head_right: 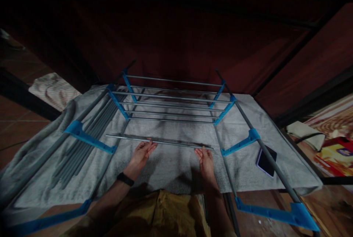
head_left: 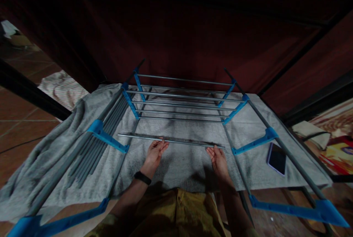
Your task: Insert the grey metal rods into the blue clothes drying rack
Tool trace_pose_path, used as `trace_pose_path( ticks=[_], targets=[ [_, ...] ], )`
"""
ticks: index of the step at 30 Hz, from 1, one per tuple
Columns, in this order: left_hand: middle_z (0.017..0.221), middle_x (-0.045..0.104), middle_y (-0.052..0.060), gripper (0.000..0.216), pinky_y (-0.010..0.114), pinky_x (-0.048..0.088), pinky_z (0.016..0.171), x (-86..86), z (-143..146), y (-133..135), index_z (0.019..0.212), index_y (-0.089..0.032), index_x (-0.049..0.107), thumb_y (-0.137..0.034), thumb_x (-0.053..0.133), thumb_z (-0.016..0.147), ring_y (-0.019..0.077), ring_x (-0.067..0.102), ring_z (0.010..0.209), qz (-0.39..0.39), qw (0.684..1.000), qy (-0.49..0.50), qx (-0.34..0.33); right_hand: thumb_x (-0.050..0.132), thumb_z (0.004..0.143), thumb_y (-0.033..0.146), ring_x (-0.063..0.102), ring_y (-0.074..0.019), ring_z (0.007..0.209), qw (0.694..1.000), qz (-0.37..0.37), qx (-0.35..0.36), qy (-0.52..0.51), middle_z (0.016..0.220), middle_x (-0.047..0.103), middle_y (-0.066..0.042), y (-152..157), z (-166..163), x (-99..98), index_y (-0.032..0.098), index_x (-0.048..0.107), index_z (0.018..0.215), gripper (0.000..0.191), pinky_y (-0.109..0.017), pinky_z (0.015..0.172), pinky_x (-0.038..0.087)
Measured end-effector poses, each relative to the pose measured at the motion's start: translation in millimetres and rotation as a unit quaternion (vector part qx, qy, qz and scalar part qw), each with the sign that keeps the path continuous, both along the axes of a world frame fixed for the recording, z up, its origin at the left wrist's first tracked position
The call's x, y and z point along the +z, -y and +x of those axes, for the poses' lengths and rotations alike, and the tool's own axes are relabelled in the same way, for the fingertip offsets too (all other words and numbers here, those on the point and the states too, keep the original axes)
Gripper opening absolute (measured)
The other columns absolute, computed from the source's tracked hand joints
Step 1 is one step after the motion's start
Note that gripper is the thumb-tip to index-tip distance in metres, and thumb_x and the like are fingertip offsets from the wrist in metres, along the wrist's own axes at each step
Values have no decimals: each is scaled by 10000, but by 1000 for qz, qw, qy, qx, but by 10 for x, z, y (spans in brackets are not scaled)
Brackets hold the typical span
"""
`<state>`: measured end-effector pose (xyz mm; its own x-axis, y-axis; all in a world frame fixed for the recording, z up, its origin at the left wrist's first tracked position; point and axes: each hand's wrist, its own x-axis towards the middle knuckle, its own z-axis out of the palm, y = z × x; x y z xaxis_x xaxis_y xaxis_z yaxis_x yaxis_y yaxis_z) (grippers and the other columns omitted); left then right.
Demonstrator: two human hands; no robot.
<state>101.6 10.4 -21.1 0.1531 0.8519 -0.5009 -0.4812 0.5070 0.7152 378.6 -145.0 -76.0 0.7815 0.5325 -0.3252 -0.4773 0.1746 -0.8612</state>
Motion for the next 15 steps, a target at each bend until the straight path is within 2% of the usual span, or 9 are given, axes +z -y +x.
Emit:
trace_pose_path(
  ticks=[5, 8, 11, 15],
  targets=[
    [858, 817, 24, 334, 367, 660, 951, -31, 38, 39, 867, -207, 710, -91, 998, 742, 207, 833, 854, 10, 1000, 1, 2, 986, 739, 436, 825, -299, 870, 1000, 3, 7, -4, 846, 772, -37, 9, 15, -24, 322, 620, 800, 388, -546, 963, 746],
    [797, 778, 10, 316, 362, 652, 934, -37, 39, 31, 800, -220, 674, -95, 962, 766, 205, 817, 831, 13, 1000, -11, 20, 970, 741, 424, 822, -264, 864, 1000, 12, -11, -3, 869, 767, -1, 15, 4, -26, 316, 602, 830, 394, -522, 996, 737],
    [782, 761, 0, 302, 333, 639, 903, -24, 19, 2, 771, -235, 649, -100, 917, 806, 189, 798, 813, 14, 999, -21, 35, 958, 747, 430, 817, -217, 892, 999, 30, -16, -2, 885, 746, 27, 13, -18, -20, 306, 582, 863, 413, -446, 1033, 715],
    [759, 736, -23, 318, 329, 641, 884, 24, -1, -35, 773, -253, 619, -124, 901, 847, 180, 782, 781, 13, 997, -49, 55, 951, 764, 437, 808, -197, 870, 999, 33, -37, 0, 883, 729, 57, -11, -49, 15, 312, 615, 1026, 444, -399, 989, 709]
  ],
)
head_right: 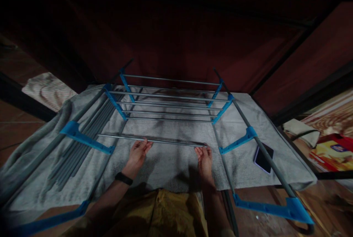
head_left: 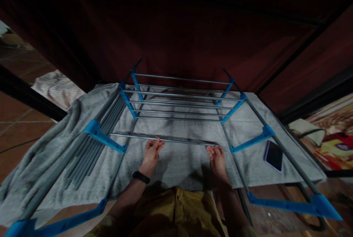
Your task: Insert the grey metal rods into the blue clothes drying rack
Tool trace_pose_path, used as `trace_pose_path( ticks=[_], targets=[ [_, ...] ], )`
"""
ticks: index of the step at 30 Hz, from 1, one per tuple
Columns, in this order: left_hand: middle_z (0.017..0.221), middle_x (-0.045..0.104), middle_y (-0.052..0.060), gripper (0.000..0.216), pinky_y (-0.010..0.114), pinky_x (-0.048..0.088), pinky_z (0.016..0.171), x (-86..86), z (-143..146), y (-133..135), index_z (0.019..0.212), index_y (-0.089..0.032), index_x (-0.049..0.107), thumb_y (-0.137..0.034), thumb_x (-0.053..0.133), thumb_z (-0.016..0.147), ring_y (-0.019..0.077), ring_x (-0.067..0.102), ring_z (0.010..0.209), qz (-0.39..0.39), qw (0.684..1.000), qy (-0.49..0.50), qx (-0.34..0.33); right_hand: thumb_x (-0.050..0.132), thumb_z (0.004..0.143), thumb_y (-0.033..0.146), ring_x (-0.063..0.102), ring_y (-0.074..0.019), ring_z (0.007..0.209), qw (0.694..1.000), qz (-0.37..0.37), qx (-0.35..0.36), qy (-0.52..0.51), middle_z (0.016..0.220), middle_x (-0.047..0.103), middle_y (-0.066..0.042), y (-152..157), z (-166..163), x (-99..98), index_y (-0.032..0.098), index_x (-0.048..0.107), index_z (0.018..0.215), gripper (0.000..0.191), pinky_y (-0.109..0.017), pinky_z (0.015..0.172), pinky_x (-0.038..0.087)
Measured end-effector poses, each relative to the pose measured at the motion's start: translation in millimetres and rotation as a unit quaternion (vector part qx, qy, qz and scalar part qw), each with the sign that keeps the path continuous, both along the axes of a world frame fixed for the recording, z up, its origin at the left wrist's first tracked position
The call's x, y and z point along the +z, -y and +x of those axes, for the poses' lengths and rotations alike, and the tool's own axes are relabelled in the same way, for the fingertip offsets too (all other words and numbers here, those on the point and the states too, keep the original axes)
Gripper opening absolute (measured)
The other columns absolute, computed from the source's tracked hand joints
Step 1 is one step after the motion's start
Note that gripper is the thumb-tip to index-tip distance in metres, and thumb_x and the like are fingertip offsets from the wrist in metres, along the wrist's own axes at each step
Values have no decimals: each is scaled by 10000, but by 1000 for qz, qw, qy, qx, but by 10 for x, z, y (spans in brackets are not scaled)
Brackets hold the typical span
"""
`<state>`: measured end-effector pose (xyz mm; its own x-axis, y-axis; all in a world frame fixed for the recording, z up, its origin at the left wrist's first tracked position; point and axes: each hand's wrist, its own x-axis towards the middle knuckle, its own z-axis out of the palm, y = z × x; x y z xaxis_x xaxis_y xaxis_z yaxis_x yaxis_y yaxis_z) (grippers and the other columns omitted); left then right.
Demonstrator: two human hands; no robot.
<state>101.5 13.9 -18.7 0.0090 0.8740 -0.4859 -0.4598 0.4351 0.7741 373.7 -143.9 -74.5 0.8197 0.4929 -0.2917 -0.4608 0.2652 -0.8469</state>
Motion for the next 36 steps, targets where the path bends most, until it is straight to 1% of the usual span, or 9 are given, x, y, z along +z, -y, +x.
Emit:
trace_pose_path(
  ticks=[3, 5, 10, 14, 18, 23, 27, 33, 36],
  targets=[
    [728, 714, -27, 329, 316, 644, 875, 53, 10, -1, 760, -254, 600, -142, 880, 891, 176, 774, 766, -3, 1000, -6, 1, 920, 784, 402, 808, -187, 858, 1000, 7, -15, -4, 906, 751, 63, -17, -25, 36, 320, 646, 1217, 519, -369, 940, 699],
    [720, 712, -23, 343, 308, 647, 887, 92, 23, 6, 741, -248, 590, -131, 869, 904, 173, 775, 768, -8, 1000, -5, -2, 902, 803, 390, 801, -180, 833, 1000, 9, -9, -3, 889, 751, 65, -27, -38, 48, 315, 661, 1243, 507, -365, 927, 692],
    [794, 765, -16, 304, 332, 672, 944, 165, 53, 21, 770, -238, 639, -25, 831, 873, 170, 799, 792, -24, 1000, -2, -6, 903, 815, 432, 793, -183, 796, 1000, 4, -5, 6, 846, 753, 56, -60, -42, 27, 296, 678, 1150, 426, -358, 877, 684],
    [740, 739, -19, 356, 322, 676, 939, 166, 57, 12, 719, -238, 592, 4, 780, 899, 159, 796, 786, -30, 999, 17, -6, 901, 816, 424, 784, -179, 777, 1000, 9, -6, 6, 826, 747, 67, -79, -36, 26, 306, 678, 1116, 392, -349, 861, 678],
    [732, 719, -32, 372, 320, 662, 974, 110, 46, -10, 707, -232, 553, -32, 804, 896, 146, 792, 773, -31, 999, 7, -4, 896, 823, 417, 762, -180, 761, 1000, 0, -5, -6, 799, 740, 65, -85, -39, 69, 298, 677, 1033, 326, -346, 847, 669],
    [771, 747, -31, 342, 420, 653, 1088, -13, 19, -21, 759, -247, 609, -95, 912, 804, 196, 818, 842, 12, 999, -5, -34, 922, 795, 404, 751, -194, 765, 1000, -13, -3, -16, 778, 732, 63, -89, -49, 124, 298, 667, 937, 311, -347, 819, 648],
    [740, 738, -30, 363, 383, 668, 1027, -44, 9, -29, 726, -253, 603, -84, 919, 787, 195, 813, 819, 13, 999, -9, -36, 931, 787, 441, 731, -221, 723, 1000, -16, 4, 1, 733, 713, 49, -89, -45, 119, 311, 652, 845, 313, -364, 749, 623],
    [677, 726, -24, 385, 261, 649, 858, 45, 50, -44, 657, -225, 571, -59, 868, 837, 141, 778, 723, -27, 999, 2, -22, 900, 840, 569, 711, -212, 689, 998, -20, 31, 49, 713, 699, 49, -78, -21, 47, 314, 617, 817, 382, -353, 696, 576],
    [675, 727, -24, 421, 257, 647, 855, 65, 70, -43, 643, -220, 553, -59, 897, 824, 129, 765, 694, -38, 999, -1, -11, 894, 842, 587, 703, -216, 691, 998, -19, 33, 57, 711, 695, 46, -75, -13, 5, 316, 612, 816, 392, -360, 696, 571]
  ],
)
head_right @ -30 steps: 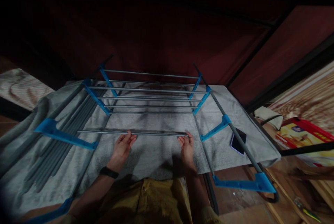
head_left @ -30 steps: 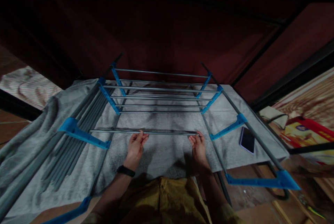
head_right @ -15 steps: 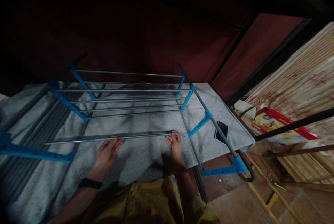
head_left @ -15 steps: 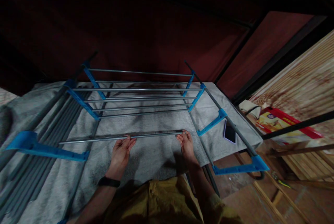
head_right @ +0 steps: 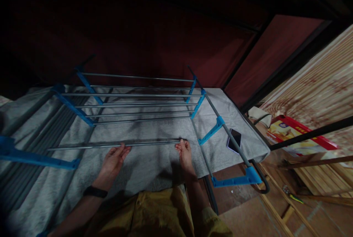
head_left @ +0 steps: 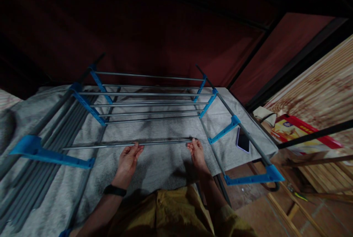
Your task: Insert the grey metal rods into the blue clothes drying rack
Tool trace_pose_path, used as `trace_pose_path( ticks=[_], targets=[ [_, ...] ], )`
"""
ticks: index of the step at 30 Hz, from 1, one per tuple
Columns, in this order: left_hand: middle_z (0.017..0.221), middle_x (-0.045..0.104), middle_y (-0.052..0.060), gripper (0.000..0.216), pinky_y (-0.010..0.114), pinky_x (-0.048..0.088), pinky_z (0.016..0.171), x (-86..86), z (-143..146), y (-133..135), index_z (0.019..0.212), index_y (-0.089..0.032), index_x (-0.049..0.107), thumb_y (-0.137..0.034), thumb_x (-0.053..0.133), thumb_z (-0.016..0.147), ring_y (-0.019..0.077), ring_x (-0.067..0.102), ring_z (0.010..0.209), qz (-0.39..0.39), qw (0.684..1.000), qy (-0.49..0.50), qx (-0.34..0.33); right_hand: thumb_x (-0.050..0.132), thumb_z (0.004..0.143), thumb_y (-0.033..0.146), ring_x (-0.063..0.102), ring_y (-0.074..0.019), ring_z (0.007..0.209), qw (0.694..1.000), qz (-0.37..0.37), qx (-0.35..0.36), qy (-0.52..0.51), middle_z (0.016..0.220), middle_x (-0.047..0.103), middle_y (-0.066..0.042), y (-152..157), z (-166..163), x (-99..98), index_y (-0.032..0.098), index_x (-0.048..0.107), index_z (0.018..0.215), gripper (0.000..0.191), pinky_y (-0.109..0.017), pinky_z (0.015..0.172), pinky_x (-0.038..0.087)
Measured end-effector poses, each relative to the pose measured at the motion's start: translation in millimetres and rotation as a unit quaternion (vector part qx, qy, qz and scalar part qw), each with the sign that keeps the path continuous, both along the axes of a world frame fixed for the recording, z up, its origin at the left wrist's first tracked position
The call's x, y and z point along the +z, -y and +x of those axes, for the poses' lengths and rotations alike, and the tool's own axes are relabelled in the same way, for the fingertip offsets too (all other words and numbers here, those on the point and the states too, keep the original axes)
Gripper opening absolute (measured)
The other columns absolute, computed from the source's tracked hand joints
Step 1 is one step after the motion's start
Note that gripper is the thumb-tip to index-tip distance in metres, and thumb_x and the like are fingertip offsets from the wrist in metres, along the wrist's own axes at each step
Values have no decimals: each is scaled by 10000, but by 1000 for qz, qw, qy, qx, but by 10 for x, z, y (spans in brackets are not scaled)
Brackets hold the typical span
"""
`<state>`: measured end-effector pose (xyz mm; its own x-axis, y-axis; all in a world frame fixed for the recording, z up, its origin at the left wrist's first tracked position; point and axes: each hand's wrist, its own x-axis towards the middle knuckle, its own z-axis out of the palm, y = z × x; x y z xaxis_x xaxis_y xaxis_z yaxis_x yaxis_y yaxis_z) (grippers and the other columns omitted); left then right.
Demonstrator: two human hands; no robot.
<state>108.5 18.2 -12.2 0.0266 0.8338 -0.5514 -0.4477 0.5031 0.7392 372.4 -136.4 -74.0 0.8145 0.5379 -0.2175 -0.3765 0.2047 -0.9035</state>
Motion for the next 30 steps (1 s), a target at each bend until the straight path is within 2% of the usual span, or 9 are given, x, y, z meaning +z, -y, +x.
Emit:
trace_pose_path(
  ticks=[4, 8, 14, 19, 23, 27, 30],
  targets=[
    [732, 760, -26, 376, 321, 658, 983, -15, -1, 14, 653, -203, 597, -58, 904, 814, 135, 781, 737, 6, 1000, 11, 5, 897, 813, 591, 701, -223, 712, 1000, 2, 3, 11, 727, 693, 39, 0, 11, -47, 317, 623, 832, 388, -374, 726, 583],
    [761, 770, -28, 338, 345, 647, 1052, -42, -18, 20, 652, -200, 622, -26, 877, 790, 136, 780, 776, 12, 1000, 23, 10, 848, 849, 616, 697, -241, 733, 999, -1, 24, 48, 727, 664, 41, 7, 28, -75, 329, 610, 870, 374, -405, 768, 601],
    [783, 763, -33, 356, 330, 650, 1047, -122, -46, 2, 659, -200, 617, -23, 894, 795, 115, 761, 790, 15, 999, 32, 3, 847, 763, 565, 703, -251, 783, 998, -30, 29, 53, 890, 764, -6, 42, 59, -88, 324, 684, 981, 363, -437, 790, 624],
    [848, 797, -24, 303, 336, 671, 975, -135, -55, 24, 735, -216, 672, -30, 907, 773, 146, 785, 835, 28, 999, 32, 3, 835, 745, 553, 697, -253, 798, 997, -41, 41, 60, 978, 803, -40, 87, 63, -92, 311, 726, 1049, 404, -450, 791, 632],
    [821, 793, -1, 253, 323, 656, 916, -124, -66, 52, 810, -222, 738, -59, 924, 754, 175, 800, 818, 34, 998, 26, -36, 860, 749, 530, 706, -237, 800, 998, -47, 6, 31, 942, 773, -26, 112, 55, -109, 302, 744, 1044, 391, -424, 790, 641],
    [787, 778, 11, 336, 340, 637, 943, -143, -80, 69, 748, -205, 681, -134, 1007, 705, 200, 822, 856, 45, 997, 34, -47, 884, 783, 491, 718, -208, 768, 999, -40, -21, 7, 872, 739, 7, 118, 55, -137, 308, 716, 977, 315, -365, 755, 650],
    [777, 778, 14, 409, 341, 641, 927, -152, -87, 77, 731, -206, 652, -208, 1057, 680, 204, 822, 835, 49, 997, 44, -43, 932, 792, 487, 732, -174, 749, 999, -13, -36, -9, 846, 733, 27, 125, 69, -167, 294, 702, 973, 351, -297, 730, 657]
  ],
)
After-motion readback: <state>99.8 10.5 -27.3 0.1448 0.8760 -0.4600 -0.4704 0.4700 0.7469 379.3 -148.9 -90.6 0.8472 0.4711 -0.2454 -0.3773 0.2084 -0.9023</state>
